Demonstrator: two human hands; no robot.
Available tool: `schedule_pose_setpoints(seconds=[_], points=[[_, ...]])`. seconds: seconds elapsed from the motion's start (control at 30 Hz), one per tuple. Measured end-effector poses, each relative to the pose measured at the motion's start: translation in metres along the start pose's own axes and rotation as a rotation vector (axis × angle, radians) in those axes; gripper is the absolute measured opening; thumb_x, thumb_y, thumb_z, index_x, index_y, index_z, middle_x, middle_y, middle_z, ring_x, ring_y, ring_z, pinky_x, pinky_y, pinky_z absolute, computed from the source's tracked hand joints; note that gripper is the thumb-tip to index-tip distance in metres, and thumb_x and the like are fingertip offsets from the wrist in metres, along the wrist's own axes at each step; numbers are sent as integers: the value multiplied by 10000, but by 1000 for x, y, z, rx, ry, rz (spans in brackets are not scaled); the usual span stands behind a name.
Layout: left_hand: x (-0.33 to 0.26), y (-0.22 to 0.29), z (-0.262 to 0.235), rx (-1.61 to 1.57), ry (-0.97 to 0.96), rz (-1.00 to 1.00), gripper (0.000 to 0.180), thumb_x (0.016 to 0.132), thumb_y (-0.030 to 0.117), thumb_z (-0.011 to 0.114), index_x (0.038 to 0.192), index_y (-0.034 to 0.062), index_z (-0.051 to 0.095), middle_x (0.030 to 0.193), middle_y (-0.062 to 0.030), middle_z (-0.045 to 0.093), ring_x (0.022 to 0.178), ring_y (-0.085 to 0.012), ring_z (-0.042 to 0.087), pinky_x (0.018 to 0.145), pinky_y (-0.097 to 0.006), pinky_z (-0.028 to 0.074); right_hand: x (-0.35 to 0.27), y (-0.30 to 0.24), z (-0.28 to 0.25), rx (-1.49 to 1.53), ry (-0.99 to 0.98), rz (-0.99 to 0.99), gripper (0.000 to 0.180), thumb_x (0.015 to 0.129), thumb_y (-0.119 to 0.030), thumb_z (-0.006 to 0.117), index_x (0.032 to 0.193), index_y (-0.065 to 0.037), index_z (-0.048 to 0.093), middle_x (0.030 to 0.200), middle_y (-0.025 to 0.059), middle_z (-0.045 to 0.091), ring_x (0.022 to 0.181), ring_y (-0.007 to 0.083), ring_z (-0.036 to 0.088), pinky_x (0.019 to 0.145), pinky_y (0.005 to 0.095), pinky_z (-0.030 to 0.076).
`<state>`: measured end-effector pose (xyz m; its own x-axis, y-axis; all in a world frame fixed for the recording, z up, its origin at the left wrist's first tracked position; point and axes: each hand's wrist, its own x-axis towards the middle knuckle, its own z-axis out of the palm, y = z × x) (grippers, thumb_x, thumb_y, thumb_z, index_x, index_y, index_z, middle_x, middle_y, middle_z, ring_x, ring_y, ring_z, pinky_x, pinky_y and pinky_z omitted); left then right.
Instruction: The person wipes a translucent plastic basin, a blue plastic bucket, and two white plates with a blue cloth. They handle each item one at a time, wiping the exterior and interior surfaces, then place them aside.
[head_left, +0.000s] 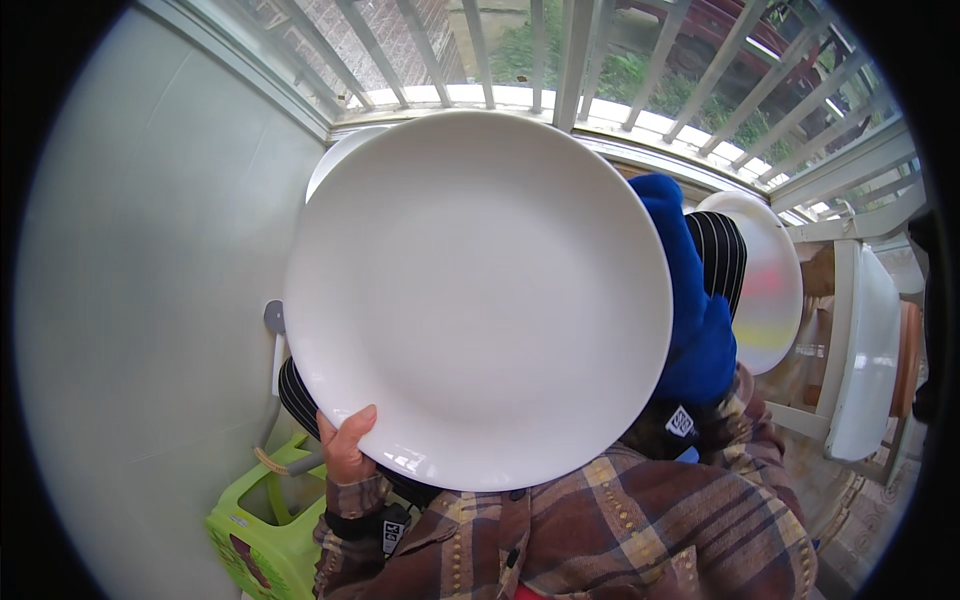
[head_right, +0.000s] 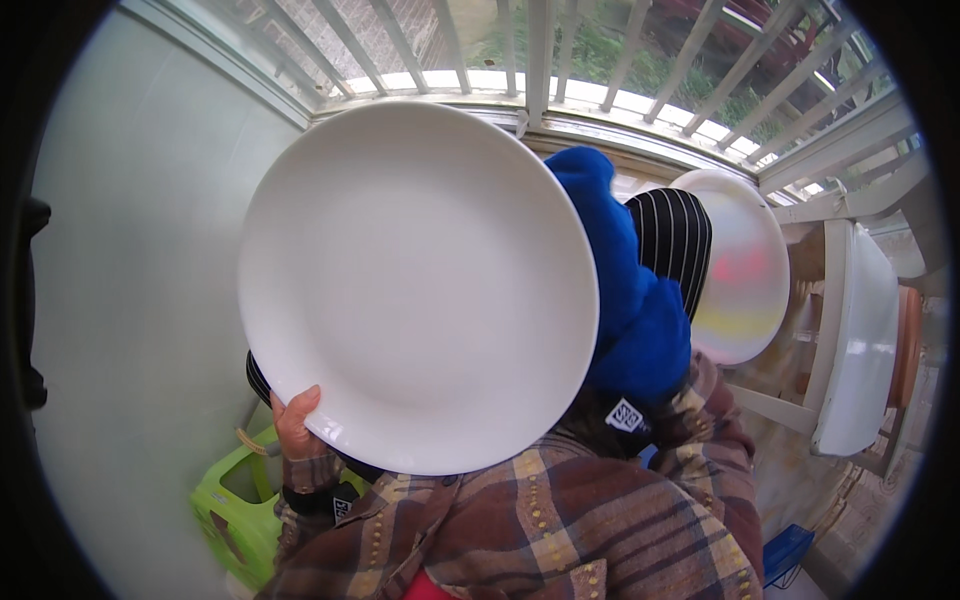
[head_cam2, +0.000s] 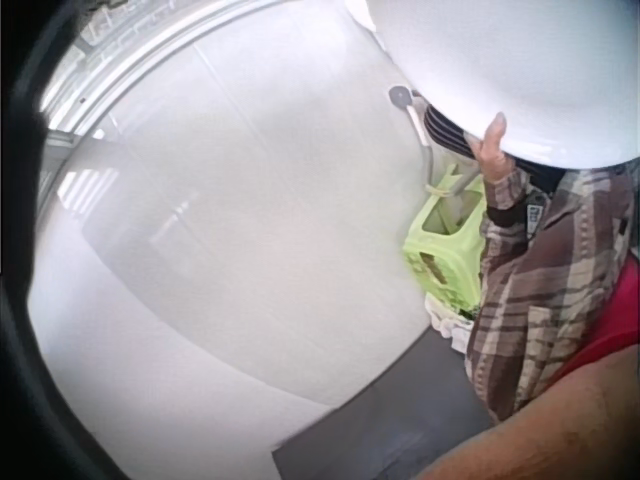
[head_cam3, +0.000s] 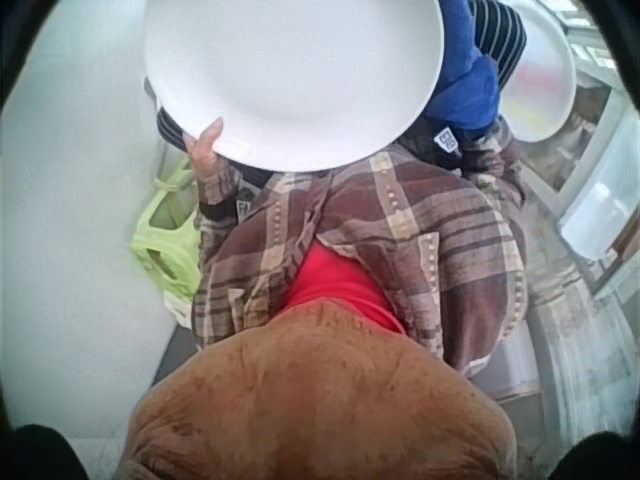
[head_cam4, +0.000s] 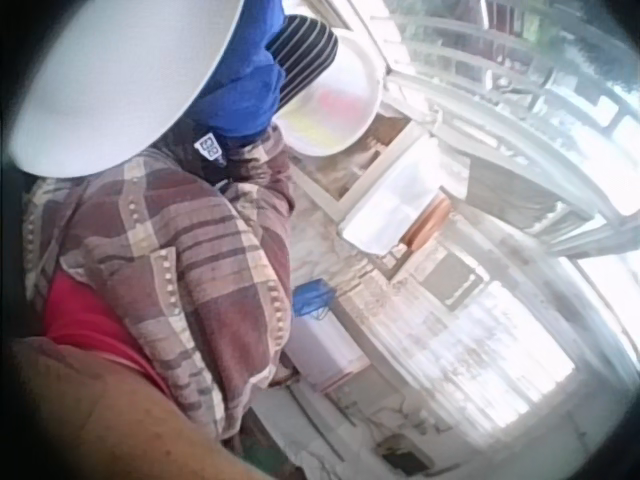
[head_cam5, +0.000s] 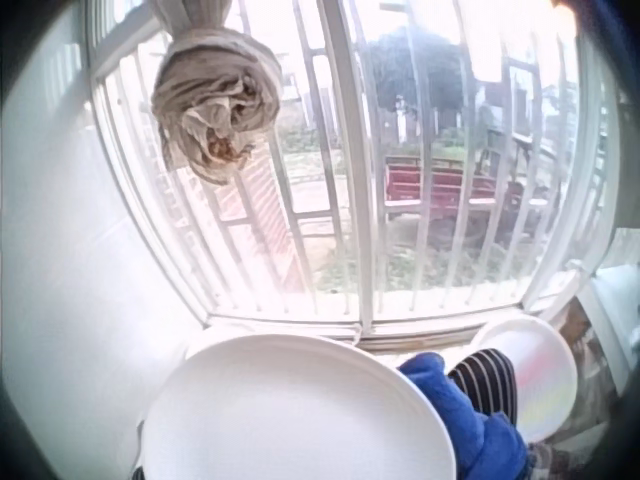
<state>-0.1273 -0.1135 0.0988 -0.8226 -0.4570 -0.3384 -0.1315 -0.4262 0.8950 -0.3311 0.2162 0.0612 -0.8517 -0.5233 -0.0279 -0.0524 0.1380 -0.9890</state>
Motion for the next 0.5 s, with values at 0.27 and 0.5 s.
schedule_pose_setpoints(seconds=[0.27, 0.5], points=[[6, 26, -28, 212, -102, -20, 575, 759, 3, 572, 1298, -75, 388, 1145, -207, 559, 1002, -315, 610, 905, -409, 501, 52, 3, -11, -131, -147, -65, 384, 792, -232, 694, 1120, -104, 541, 1091, 120, 537, 942, 266, 566, 815, 357, 448], [11, 29, -32, 481, -307, -83, 490, 792, 63, 621, 1241, -63, 470, 1104, -141, 599, 989, -223, 606, 875, -341, 480, 94, -2, -44, -154, -320, -22, 406, 801, -230, 688, 1149, -97, 527, 1121, 127, 531, 963, 268, 568, 831, 358, 450]])
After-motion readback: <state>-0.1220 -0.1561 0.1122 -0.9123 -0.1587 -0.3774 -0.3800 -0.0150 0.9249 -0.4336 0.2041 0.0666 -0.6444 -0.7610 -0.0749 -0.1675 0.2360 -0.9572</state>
